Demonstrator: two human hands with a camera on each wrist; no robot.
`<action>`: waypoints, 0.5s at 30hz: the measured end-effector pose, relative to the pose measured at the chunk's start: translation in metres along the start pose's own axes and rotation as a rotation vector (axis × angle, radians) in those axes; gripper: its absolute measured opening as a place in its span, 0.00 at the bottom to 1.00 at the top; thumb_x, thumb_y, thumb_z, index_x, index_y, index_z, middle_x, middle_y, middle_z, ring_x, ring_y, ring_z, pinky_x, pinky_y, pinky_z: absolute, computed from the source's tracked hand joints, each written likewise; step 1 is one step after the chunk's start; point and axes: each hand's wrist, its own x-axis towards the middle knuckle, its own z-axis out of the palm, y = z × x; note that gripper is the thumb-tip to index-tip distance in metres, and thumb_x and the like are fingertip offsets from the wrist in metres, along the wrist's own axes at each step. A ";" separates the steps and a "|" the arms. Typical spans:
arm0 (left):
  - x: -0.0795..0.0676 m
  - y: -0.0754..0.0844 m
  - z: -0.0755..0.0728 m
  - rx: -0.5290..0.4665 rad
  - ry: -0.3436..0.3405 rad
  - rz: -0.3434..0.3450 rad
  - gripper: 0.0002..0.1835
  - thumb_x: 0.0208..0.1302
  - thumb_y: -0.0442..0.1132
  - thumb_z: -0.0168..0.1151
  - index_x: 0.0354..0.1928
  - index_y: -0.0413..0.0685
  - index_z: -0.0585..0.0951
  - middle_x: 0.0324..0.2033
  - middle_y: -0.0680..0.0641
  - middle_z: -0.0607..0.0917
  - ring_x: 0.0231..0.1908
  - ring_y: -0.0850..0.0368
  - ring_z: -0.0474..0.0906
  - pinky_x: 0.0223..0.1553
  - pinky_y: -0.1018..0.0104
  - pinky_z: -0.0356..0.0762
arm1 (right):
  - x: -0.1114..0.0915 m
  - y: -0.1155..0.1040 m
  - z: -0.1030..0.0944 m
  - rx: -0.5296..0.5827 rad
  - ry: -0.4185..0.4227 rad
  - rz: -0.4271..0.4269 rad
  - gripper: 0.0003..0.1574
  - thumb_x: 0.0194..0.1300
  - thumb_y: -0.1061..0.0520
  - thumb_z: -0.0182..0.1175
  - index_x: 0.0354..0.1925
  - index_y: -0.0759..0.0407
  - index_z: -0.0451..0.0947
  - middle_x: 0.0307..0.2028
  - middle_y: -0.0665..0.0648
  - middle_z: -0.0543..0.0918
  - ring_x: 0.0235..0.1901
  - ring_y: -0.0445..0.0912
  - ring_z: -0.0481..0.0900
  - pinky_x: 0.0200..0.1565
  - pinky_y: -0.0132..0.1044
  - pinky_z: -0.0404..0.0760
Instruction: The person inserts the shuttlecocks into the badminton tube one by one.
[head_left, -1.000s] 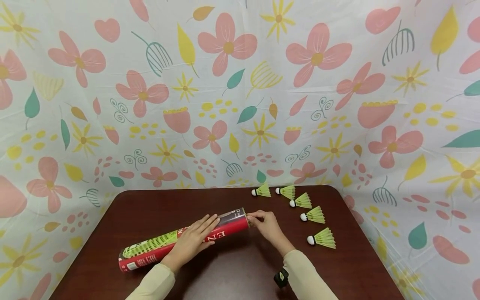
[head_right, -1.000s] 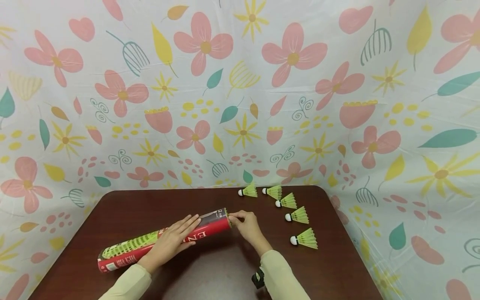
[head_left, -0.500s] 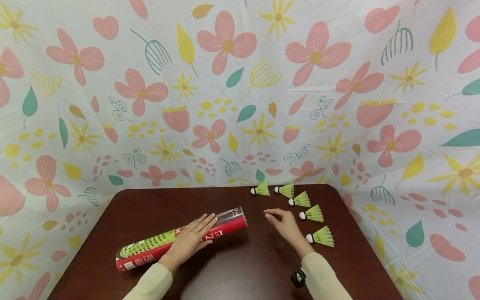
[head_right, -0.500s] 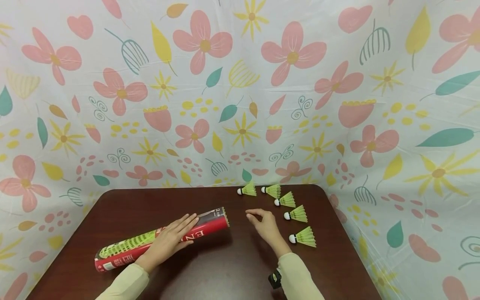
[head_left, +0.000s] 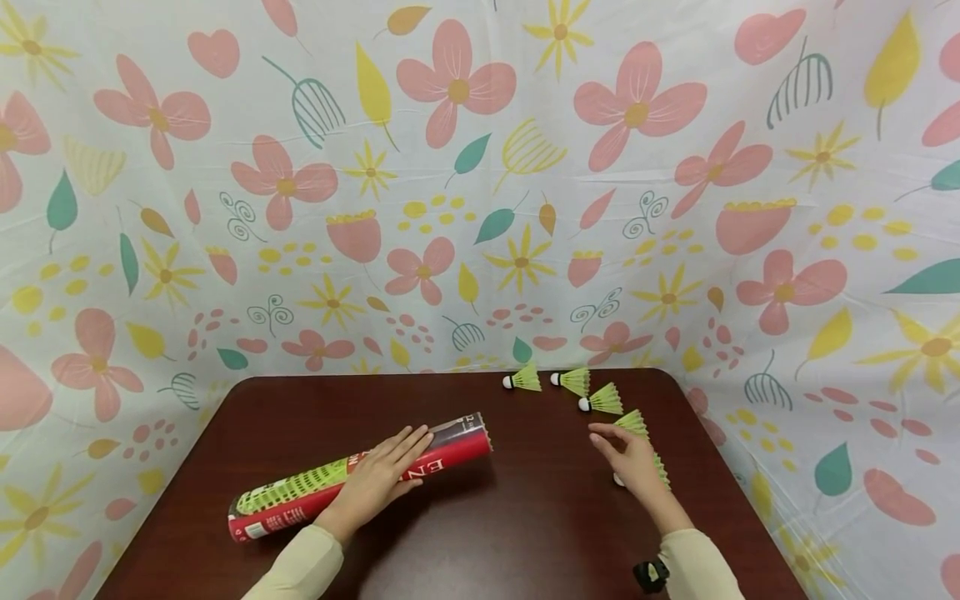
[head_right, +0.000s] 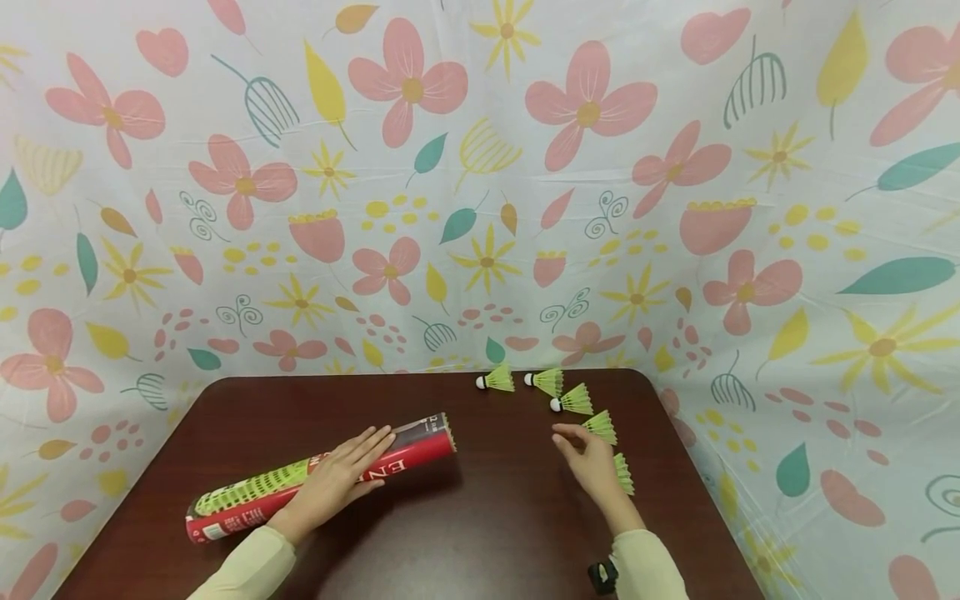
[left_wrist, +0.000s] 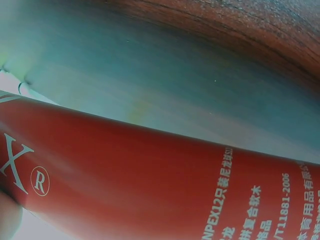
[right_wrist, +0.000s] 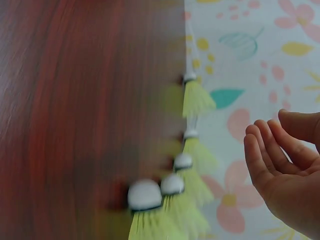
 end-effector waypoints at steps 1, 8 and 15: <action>0.000 0.000 0.000 0.002 -0.001 -0.001 0.43 0.47 0.50 0.66 0.65 0.51 0.59 0.63 0.48 0.62 0.62 0.52 0.58 0.55 0.54 0.63 | -0.002 0.003 -0.005 -0.015 0.011 0.001 0.18 0.59 0.49 0.57 0.47 0.54 0.77 0.43 0.57 0.79 0.21 0.41 0.71 0.22 0.31 0.69; -0.002 -0.002 -0.004 0.017 -0.007 -0.006 0.39 0.53 0.56 0.58 0.65 0.51 0.59 0.64 0.49 0.61 0.62 0.52 0.58 0.57 0.56 0.62 | -0.017 0.030 -0.035 -0.082 0.066 0.032 0.19 0.60 0.49 0.55 0.47 0.57 0.76 0.43 0.60 0.79 0.36 0.46 0.77 0.29 0.31 0.75; 0.000 -0.002 -0.004 0.000 -0.004 0.006 0.37 0.56 0.58 0.53 0.65 0.50 0.60 0.63 0.48 0.62 0.61 0.51 0.58 0.56 0.56 0.62 | -0.027 0.051 -0.060 -0.112 0.103 0.084 0.20 0.61 0.49 0.54 0.49 0.59 0.75 0.40 0.61 0.80 0.29 0.32 0.75 0.27 0.29 0.75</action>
